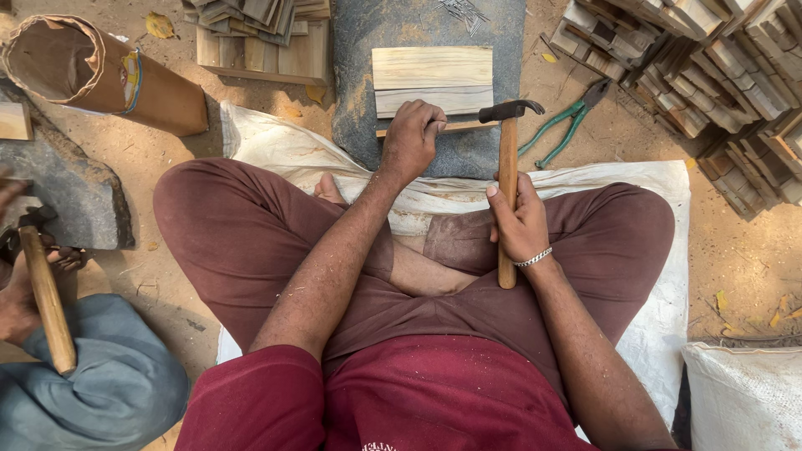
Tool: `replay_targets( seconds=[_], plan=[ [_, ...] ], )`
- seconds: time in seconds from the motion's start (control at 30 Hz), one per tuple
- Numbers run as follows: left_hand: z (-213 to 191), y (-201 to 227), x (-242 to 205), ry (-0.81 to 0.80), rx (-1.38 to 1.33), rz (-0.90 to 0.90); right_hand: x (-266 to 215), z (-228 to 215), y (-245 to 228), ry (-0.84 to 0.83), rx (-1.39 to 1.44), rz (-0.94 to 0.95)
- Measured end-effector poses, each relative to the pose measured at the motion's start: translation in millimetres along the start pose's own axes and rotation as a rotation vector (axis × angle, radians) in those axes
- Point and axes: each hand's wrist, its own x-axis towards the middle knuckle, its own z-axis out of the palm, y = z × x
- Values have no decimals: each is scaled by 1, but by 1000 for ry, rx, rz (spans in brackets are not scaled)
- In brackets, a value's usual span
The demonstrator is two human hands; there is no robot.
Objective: The person sits cross-legged on the ground and assembles small wooden frames by nailing thin wooden strips together. They use a hammer to drive nails into the wood, aligning the pieces on a stone block and stacking completed frames nearby.
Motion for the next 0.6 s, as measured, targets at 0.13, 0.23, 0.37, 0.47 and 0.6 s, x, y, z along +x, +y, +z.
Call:
replay_targets(
  seconds=[0.13,0.23,0.37,0.47,0.6],
  plan=[
    [2,-1,-1,-10,38,-16,0,0,0,-22,126,-115],
    [2,1,-3,-7,61,-6,-5,-3,-2,-19,53,-100],
    [3,3,-2,5,71,37,-9,-7,-4,47,-123,-204],
    [4,-1,-7,23,63,38,-7,0,-1,95,-344,-378],
    [8,0,-7,39,79,66,4,11,0,58,-736,-270]
  ],
)
